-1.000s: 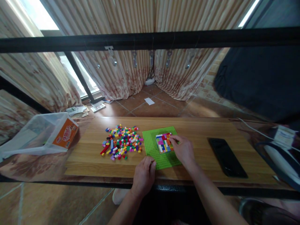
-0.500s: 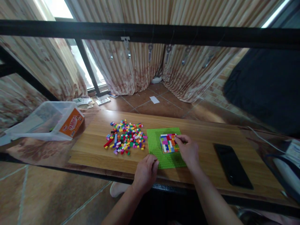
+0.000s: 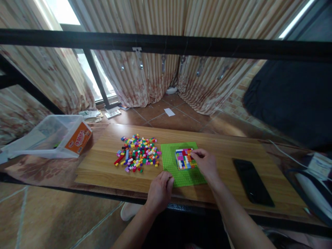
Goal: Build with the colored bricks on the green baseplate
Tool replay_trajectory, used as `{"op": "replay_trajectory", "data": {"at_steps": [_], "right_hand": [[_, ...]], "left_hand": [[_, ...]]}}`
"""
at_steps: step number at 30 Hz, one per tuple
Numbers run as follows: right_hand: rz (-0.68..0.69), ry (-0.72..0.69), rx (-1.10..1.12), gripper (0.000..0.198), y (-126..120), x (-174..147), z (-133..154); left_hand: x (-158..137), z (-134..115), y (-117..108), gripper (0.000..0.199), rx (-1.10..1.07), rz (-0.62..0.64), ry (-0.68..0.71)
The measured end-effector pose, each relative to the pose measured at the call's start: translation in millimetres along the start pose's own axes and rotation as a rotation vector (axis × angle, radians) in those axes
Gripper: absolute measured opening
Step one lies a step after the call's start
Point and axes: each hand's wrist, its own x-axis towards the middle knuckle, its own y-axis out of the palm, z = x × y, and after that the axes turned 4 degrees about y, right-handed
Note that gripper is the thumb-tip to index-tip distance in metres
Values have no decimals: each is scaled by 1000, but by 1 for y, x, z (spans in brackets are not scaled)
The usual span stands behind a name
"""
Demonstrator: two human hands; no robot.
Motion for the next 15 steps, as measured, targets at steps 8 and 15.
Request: {"op": "replay_trajectory", "data": {"at_steps": [8, 15], "right_hand": [[11, -154, 77, 25, 3, -71, 14], [277, -176, 125, 19, 28, -112, 22]], "left_hand": [[3, 1, -7, 24, -156, -28, -91], [3, 4, -12, 27, -297, -8, -115]]}}
